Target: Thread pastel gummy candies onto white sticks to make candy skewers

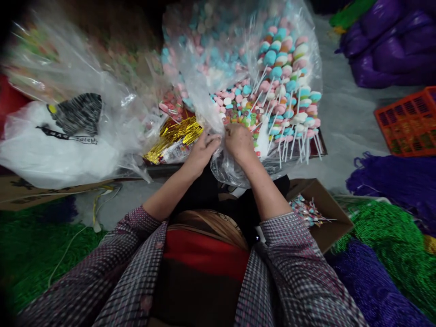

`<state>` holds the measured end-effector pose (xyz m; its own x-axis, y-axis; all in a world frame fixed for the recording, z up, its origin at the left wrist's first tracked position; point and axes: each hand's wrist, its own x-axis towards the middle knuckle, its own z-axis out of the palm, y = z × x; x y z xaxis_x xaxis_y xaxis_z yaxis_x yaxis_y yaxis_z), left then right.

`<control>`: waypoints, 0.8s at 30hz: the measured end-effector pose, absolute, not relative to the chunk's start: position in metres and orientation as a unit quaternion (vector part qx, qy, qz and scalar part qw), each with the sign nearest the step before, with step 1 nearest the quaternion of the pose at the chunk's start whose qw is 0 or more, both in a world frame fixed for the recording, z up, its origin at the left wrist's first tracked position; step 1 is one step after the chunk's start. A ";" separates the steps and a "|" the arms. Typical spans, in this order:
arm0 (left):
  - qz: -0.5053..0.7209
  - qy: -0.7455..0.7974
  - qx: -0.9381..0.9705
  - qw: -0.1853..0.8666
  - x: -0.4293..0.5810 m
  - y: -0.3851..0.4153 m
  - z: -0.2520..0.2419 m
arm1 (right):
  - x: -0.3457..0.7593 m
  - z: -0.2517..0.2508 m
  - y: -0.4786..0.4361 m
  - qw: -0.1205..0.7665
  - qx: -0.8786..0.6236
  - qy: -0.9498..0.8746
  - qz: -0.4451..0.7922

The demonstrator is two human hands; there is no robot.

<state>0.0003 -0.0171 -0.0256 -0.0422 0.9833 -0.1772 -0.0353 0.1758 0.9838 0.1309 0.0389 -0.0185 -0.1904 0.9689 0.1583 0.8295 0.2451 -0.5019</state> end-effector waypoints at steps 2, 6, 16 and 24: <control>0.489 0.537 0.368 0.581 0.009 -0.012 -0.024 | 0.133 -0.017 0.039 0.220 -0.602 -0.755 0.140; 0.505 0.518 0.299 0.622 0.017 -0.011 -0.020 | 0.129 -0.015 0.039 0.207 -0.617 -0.743 0.153; 0.399 0.578 0.515 0.492 0.011 -0.003 -0.029 | 0.150 -0.023 0.041 0.417 -0.566 -0.662 0.258; 0.246 0.603 0.702 0.288 0.020 0.055 -0.012 | 0.152 -0.018 0.032 0.475 -0.520 -0.650 0.284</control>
